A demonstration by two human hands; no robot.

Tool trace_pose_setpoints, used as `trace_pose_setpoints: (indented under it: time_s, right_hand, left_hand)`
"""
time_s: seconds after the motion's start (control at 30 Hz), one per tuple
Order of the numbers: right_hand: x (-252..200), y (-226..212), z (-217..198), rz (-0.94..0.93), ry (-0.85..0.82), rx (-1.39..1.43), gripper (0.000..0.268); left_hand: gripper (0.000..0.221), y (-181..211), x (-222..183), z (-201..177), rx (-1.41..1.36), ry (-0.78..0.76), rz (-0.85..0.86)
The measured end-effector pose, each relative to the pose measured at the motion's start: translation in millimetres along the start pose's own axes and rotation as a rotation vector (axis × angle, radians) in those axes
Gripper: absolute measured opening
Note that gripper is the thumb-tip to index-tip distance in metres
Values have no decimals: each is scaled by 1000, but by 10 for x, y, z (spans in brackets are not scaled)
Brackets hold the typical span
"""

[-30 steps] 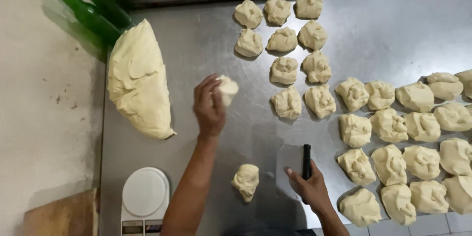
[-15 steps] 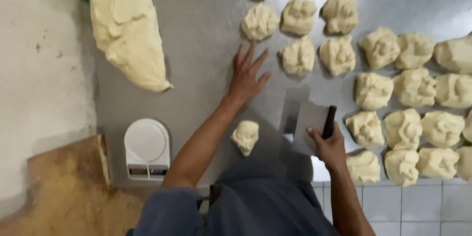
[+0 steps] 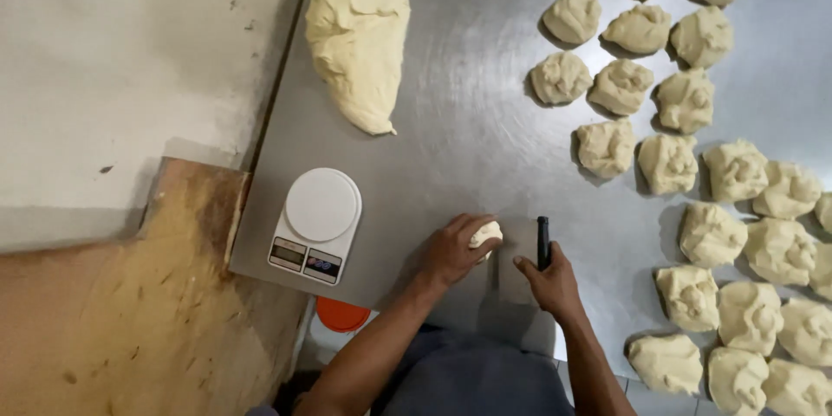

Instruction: Cutting dough into portions and weighing each piece on a digital scale in a bakery.

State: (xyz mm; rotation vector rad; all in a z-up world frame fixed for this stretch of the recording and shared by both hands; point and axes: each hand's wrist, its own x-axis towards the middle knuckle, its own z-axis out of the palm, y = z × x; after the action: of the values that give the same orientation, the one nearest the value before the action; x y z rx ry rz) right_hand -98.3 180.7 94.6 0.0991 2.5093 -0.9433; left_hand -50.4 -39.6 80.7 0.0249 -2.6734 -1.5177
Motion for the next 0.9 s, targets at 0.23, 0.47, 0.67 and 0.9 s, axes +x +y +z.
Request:
trace_pose_setpoints:
  time_s: [0.23,0.47,0.67,0.9]
  right_hand:
    - [-106,-415,274,121,-83,103,40]
    - [-73,-966,506,193,-100,52,43]
    - [200,-561,731,20,-29,-27,40]
    - [183,-626,566,194,-75,-34,41]
  left_hand:
    - [56,-224,-384,-641,152,231,-25]
    - [75,-488,-503,-825,210,144,-23]
    - [55,-826,-298,-1188,141,212,-61]
    - [55,-629,-326,-915,83,-31,6]
